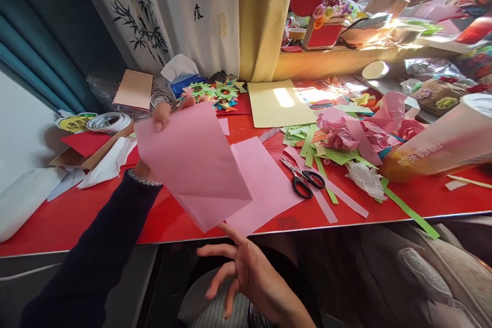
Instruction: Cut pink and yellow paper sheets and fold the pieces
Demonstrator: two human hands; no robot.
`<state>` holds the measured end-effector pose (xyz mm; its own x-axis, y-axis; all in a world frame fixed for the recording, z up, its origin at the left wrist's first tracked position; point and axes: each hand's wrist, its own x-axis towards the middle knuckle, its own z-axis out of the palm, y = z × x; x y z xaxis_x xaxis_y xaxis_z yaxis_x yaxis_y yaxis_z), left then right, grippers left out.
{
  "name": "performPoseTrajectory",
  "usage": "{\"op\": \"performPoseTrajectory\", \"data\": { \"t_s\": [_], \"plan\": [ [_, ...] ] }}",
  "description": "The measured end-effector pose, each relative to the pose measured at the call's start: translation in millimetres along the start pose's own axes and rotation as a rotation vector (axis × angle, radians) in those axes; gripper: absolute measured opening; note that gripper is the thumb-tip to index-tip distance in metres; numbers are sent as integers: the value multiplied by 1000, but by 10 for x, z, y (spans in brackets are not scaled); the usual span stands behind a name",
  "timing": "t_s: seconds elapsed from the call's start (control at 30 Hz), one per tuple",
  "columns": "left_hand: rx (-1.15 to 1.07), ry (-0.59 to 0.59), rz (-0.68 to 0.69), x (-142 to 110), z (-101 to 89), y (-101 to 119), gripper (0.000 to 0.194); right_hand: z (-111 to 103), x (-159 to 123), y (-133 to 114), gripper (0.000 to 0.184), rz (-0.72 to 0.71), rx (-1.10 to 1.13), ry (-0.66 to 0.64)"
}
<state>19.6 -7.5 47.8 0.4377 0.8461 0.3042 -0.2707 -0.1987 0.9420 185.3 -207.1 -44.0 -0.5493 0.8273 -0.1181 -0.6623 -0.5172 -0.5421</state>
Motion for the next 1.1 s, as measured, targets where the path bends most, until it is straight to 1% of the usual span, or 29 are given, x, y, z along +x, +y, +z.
{"op": "performPoseTrajectory", "data": {
  "t_s": [0.07,0.13,0.17,0.23,0.27,0.33,0.4,0.43,0.5,0.57,0.63,0.7,0.8,0.87,0.93,1.0,1.1],
  "plan": [
    [-102,-46,83,20,-36,-81,36,22,23,47,44,-85,18,96],
    [-27,-159,53,67,-105,-154,21,40,9,53,26,-146,-22,257],
    [70,-230,17,93,-149,-192,17,44,-8,46,23,-170,-71,354],
    [357,-368,-69,140,-243,-281,20,37,-52,28,28,-199,-208,539],
    [504,-422,-112,158,-286,-330,22,26,-73,23,30,-197,-281,607],
    [720,-474,-187,182,-347,-425,23,-9,-103,26,36,-146,-413,669],
    [812,-456,-230,192,-366,-497,24,-49,-114,43,43,-44,-510,674],
    [829,-425,-236,192,-360,-520,25,-67,-112,52,47,10,-546,671],
    [877,-322,-248,189,-325,-542,31,-97,-104,65,53,97,-601,666],
    [912,-206,-289,181,-279,-547,35,-117,-94,60,58,137,-633,663],
    [917,-157,-369,168,-243,-544,37,-124,-92,34,61,127,-645,645],
    [888,-192,-449,149,-227,-528,43,-115,-104,-2,63,106,-641,626],
    [820,-315,-507,111,-236,-467,46,-86,-136,-31,64,119,-644,620],
    [788,-399,-527,93,-248,-410,40,-73,-142,-19,61,135,-647,642],
    [788,-454,-539,84,-252,-359,33,-76,-125,0,58,141,-654,667],
    [840,-447,-533,63,-242,-320,33,-96,-110,-15,59,157,-693,669],
    [990,-330,-460,-75,-210,-259,32,-151,-206,-189,63,214,-865,611]
  ]
}}
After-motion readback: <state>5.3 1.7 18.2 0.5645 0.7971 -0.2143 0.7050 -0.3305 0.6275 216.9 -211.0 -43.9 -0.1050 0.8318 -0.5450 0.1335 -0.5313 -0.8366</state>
